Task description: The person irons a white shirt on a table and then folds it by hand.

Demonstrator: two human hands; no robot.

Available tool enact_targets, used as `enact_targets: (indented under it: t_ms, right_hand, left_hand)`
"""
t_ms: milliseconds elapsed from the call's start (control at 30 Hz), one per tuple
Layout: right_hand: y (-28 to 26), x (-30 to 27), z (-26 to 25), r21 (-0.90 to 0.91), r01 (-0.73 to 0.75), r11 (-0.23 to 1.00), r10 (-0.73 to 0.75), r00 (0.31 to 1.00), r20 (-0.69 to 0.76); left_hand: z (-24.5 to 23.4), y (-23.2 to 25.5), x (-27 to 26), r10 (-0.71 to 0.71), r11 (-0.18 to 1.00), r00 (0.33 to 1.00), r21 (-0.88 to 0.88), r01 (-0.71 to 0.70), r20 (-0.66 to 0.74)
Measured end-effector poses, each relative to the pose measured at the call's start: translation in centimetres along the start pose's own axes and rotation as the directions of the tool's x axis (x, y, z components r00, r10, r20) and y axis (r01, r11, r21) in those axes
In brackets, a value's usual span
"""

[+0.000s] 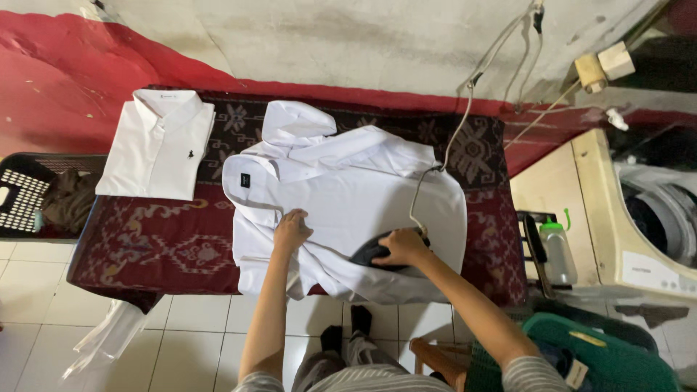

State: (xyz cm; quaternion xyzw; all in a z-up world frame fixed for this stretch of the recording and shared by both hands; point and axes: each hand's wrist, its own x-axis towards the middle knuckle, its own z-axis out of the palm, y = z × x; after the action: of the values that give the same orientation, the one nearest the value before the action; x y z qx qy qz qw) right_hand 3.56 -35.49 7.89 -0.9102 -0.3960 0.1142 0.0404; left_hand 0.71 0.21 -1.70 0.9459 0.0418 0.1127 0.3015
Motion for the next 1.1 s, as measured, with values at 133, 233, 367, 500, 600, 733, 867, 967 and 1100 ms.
enact_targets:
  t_ms: [133,233,367,500,600,733,867,967,1100]
  right_hand:
    - [-0.8,-2.5,0.3,0.051,0.122,0.991,-0.120,0.992,-0.042]
    - [0.4,-1.5,0.3,0.016,0.020,1.000,-0.014,0.958,-0.288]
    - [2.6,1.3,0.2,0.094,-0.281,0.955,0.296,0.892,-0.342]
    - [2.0,0.5,0.5,0.091,-0.112,0.990,0.139,0.908,-0.396]
    - [0.7,-1.9,0.5,0.017,-0.007,1.000,0.012,0.955,-0.297]
    - [-0.7,-5.3,0.5,0.021,0.070,0.997,-0.064,0.977,-0.201]
    - [0.0,-4.2,0.4,-0.006,-0.127,0.992,0.118,0.941,-0.317]
    - [0.4,-2.8,0.7,0.086,-0.132,0.987,0.158,0.807,-0.569]
    - [-0.1,-3.9,0.8,0.054,-0.140,0.989,0.150,0.941,-0.304]
  left_hand:
    - [0.2,1.4,0.4,-0.093,0.993,0.995,0.078,0.091,0.028]
    - [0.3,3.4,0.0,-0.123,0.965,0.989,0.243,0.100,0.081]
    - [-0.9,5.9,-2.6,-0.153,0.932,0.955,0.359,0.054,0.255]
    - [-2.2,7.8,-6.8,-0.123,0.927,0.921,0.375,-0.027,0.370]
    - [-2.8,7.7,-8.9,0.112,0.921,0.926,0.311,-0.232,0.360]
    - [-3.0,6.0,-10.8,0.471,0.861,0.843,0.072,-0.504,0.260]
    - [-2.1,5.6,-12.7,0.645,0.727,0.716,0.074,-0.682,0.267]
    - [-1.9,5.5,-14.1,0.679,0.674,0.665,0.093,-0.732,0.312]
    - [-2.7,5.3,-14.2,0.760,0.595,0.611,0.141,-0.791,0.220]
